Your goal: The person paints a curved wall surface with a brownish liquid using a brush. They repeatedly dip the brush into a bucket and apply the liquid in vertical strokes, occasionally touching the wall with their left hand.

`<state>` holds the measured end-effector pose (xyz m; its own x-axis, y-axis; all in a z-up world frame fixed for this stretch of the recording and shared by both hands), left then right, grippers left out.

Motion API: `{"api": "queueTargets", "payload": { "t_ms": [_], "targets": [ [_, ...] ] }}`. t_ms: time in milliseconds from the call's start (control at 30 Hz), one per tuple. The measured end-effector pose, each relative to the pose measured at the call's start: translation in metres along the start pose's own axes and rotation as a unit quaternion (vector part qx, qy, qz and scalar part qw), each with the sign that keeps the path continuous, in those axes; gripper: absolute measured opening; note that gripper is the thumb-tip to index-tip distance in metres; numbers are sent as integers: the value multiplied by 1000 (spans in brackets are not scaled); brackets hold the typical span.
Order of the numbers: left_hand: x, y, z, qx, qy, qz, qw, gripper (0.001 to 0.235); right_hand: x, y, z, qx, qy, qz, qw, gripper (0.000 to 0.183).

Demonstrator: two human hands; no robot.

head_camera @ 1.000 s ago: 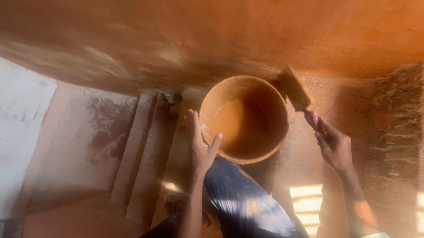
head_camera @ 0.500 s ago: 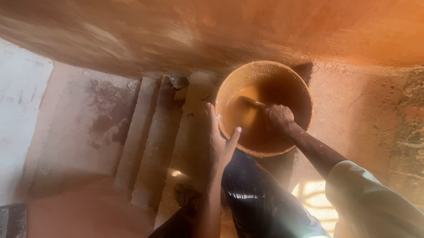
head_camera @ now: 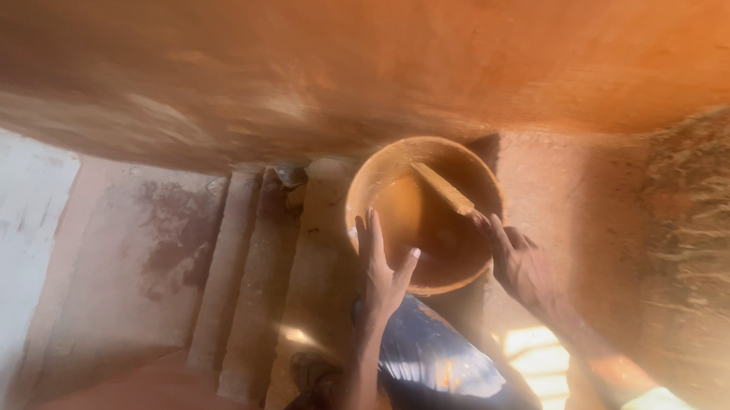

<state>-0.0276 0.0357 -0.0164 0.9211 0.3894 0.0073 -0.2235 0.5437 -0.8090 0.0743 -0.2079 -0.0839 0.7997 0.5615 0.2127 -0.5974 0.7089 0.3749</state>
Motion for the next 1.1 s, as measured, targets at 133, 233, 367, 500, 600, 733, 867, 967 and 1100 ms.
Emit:
{"api": "queueTargets", "payload": {
  "t_ms": [133, 233, 367, 500, 600, 733, 867, 967, 1100],
  "targets": [
    [-2, -10, -15, -11, -20, -66, 998, 94, -35, -2, 12, 18, 120, -158, 980, 51],
    [3, -19, -20, -30, 1, -66, 997, 92, -39, -2, 16, 55, 18, -127, 990, 48],
    [-12, -27, -22, -41, 6, -49, 998, 89, -56, 0, 20, 97, -40, -133, 986, 44],
    [-8, -40, -33, -31, 12, -43, 999, 84, -57, -7, 29, 84, -29, -149, 985, 41],
    [-1, -49, -44, -2, 21, -68, 997, 84, -64, -4, 25, 85, -31, -158, 983, 38],
    [12, -64, -53, -46, 33, -101, 993, 86, -67, -20, 20, 139, -81, -138, 977, 38],
    [11, -69, -53, -51, 29, -106, 993, 88, -63, -81, 14, 239, -136, -243, 930, 32],
    [7, -66, -47, -38, 20, -103, 994, 87, -52, -138, 12, 155, -168, -278, 933, 30],
    [13, -68, -52, -50, 16, -104, 993, 86, -32, -163, 2, 44, -191, -160, 967, 31]
  ]
}}
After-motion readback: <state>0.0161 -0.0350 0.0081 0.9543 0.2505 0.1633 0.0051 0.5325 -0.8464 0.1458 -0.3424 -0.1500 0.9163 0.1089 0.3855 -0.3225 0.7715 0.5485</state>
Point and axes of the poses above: each hand's wrist, its own x-axis towards the middle knuckle, its own z-axis out of the back of the hand, y = z × x, the point moved 1 cm from there along x, towards the middle knuckle, and after that the axes turned 4 degrees about x, right-handed, at the moved point
